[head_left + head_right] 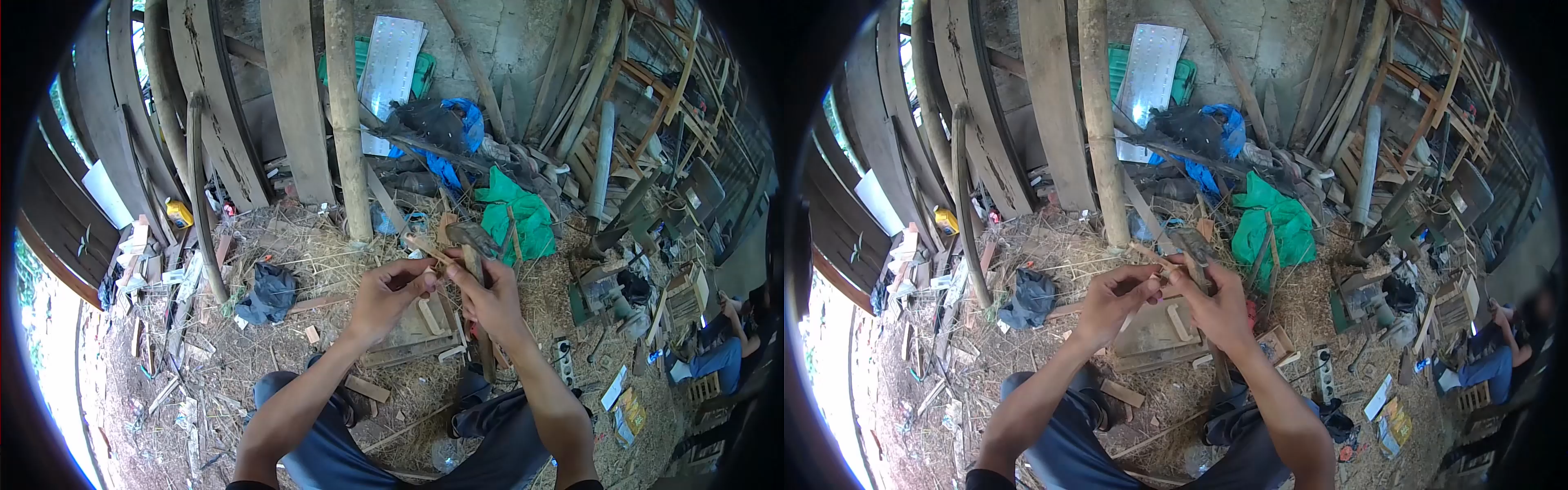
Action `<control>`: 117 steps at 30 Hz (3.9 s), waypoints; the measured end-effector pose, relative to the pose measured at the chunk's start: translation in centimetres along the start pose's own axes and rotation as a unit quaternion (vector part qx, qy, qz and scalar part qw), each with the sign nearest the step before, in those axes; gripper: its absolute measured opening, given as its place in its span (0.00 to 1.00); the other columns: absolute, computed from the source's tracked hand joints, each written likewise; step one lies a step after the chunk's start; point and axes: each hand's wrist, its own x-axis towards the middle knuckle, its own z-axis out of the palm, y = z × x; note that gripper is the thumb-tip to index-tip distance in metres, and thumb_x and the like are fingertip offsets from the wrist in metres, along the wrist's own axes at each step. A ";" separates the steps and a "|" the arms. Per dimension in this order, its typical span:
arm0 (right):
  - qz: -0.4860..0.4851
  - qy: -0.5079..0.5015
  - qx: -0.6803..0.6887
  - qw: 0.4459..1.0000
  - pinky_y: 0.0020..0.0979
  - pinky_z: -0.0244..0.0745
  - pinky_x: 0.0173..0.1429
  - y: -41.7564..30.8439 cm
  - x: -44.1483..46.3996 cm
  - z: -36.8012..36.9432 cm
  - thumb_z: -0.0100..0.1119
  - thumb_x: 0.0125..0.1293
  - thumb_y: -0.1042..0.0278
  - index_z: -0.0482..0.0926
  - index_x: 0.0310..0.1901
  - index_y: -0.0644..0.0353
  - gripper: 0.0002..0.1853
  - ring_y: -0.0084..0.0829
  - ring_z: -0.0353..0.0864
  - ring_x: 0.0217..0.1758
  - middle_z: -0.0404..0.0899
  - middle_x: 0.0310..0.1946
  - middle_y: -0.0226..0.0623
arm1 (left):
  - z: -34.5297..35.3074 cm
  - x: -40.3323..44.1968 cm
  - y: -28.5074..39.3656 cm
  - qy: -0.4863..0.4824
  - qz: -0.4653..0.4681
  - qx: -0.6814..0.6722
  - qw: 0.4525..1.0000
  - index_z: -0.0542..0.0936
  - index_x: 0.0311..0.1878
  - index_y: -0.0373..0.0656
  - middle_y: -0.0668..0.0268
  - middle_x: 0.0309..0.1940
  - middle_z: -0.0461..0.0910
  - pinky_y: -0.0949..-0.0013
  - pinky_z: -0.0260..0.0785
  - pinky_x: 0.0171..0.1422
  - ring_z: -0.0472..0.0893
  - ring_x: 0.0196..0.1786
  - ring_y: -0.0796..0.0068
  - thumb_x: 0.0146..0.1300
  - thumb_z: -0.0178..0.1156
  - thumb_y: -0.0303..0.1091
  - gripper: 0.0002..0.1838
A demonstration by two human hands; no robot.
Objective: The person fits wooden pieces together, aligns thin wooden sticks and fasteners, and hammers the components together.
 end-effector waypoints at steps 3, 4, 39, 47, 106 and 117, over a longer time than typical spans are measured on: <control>0.012 0.004 0.036 0.999 0.20 0.51 0.19 -0.8 -0.2 -0.2 0.61 0.66 0.69 0.78 0.53 0.63 0.15 0.10 0.61 0.15 0.68 0.16 0.19 | 0.0 -0.3 -0.1 0.009 0.010 -0.042 0.999 0.78 0.52 0.32 0.58 0.42 0.83 0.71 0.74 0.53 0.82 0.44 0.74 0.64 0.62 0.27 0.15; 0.012 0.004 0.037 0.999 0.20 0.51 0.19 -0.8 -0.2 -0.2 0.61 0.66 0.69 0.78 0.53 0.63 0.15 0.10 0.61 0.15 0.68 0.16 0.19 | -0.1 -0.2 -0.2 0.008 0.009 -0.042 0.999 0.78 0.52 0.32 0.58 0.42 0.83 0.71 0.74 0.53 0.82 0.44 0.74 0.64 0.62 0.27 0.15; -0.145 -0.007 -0.234 0.961 0.26 0.71 0.37 3.4 2.4 0.0 0.65 0.61 0.67 0.80 0.47 0.68 0.16 0.19 0.75 0.32 0.82 0.33 0.32 | -0.9 1.7 -3.7 0.100 0.001 -0.079 0.992 0.70 0.54 0.37 0.65 0.39 0.83 0.75 0.72 0.44 0.80 0.38 0.80 0.59 0.64 0.21 0.20; -0.142 -0.020 -0.290 0.946 0.35 0.74 0.45 10.8 5.6 0.1 0.65 0.57 0.67 0.80 0.42 0.66 0.14 0.40 0.82 0.37 0.82 0.33 0.46 | -4.3 4.1 -12.5 0.128 -0.031 -0.101 0.986 0.69 0.54 0.36 0.61 0.42 0.82 0.73 0.73 0.47 0.81 0.44 0.75 0.57 0.61 0.15 0.22; -0.038 -0.042 -0.409 0.911 0.53 0.70 0.49 9.6 -1.3 2.9 0.49 0.67 0.72 0.63 0.60 0.70 0.21 0.64 0.77 0.42 0.77 0.35 0.66 | -9.1 4.6 -13.2 -0.063 0.116 0.368 0.920 0.81 0.29 0.36 0.59 0.29 0.80 0.61 0.72 0.44 0.80 0.38 0.59 0.43 0.72 0.23 0.09; -0.065 -0.028 -0.399 0.914 0.52 0.70 0.33 11.0 -1.2 3.7 0.47 0.68 0.74 0.61 0.61 0.69 0.21 0.61 0.77 0.27 0.76 0.22 0.61 | -9.8 4.7 -13.8 -0.079 0.121 0.374 0.916 0.81 0.32 0.35 0.62 0.32 0.79 0.69 0.76 0.39 0.81 0.35 0.69 0.48 0.73 0.24 0.09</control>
